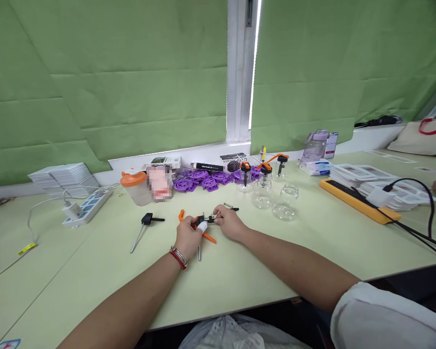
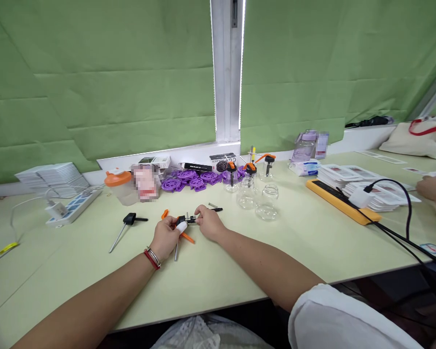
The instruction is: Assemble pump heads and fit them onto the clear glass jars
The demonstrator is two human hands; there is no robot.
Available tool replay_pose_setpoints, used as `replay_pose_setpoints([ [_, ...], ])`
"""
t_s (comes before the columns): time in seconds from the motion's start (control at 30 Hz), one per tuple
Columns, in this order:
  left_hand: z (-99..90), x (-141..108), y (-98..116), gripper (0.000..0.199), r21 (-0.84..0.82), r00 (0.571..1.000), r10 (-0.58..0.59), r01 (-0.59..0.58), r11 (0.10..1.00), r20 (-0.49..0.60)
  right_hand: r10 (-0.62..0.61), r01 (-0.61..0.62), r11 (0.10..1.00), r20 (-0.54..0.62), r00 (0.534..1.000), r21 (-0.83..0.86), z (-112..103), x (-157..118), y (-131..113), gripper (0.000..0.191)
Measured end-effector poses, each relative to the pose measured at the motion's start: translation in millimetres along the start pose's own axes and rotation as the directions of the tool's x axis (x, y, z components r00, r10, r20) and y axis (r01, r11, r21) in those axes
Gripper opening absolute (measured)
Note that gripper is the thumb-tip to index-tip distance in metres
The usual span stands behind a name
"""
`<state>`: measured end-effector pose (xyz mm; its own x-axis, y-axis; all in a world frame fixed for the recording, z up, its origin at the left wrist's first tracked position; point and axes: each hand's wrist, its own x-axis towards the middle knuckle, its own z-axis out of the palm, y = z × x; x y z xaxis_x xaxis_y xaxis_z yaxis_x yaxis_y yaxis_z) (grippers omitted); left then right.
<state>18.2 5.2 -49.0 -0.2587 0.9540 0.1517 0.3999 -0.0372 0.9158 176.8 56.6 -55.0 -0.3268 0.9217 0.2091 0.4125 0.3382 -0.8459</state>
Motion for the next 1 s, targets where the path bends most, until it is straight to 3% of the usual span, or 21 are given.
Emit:
replay_pose_setpoints([
  [1.0, 0.2, 2.6, -7.4, 0.022, 0.041, 1.0, 0.024, -0.024, 0.999, -0.003, 0.009, -0.009, 1.0, 0.002, 1.0, -0.014, 1.4, 0.6, 1.1, 0.015],
])
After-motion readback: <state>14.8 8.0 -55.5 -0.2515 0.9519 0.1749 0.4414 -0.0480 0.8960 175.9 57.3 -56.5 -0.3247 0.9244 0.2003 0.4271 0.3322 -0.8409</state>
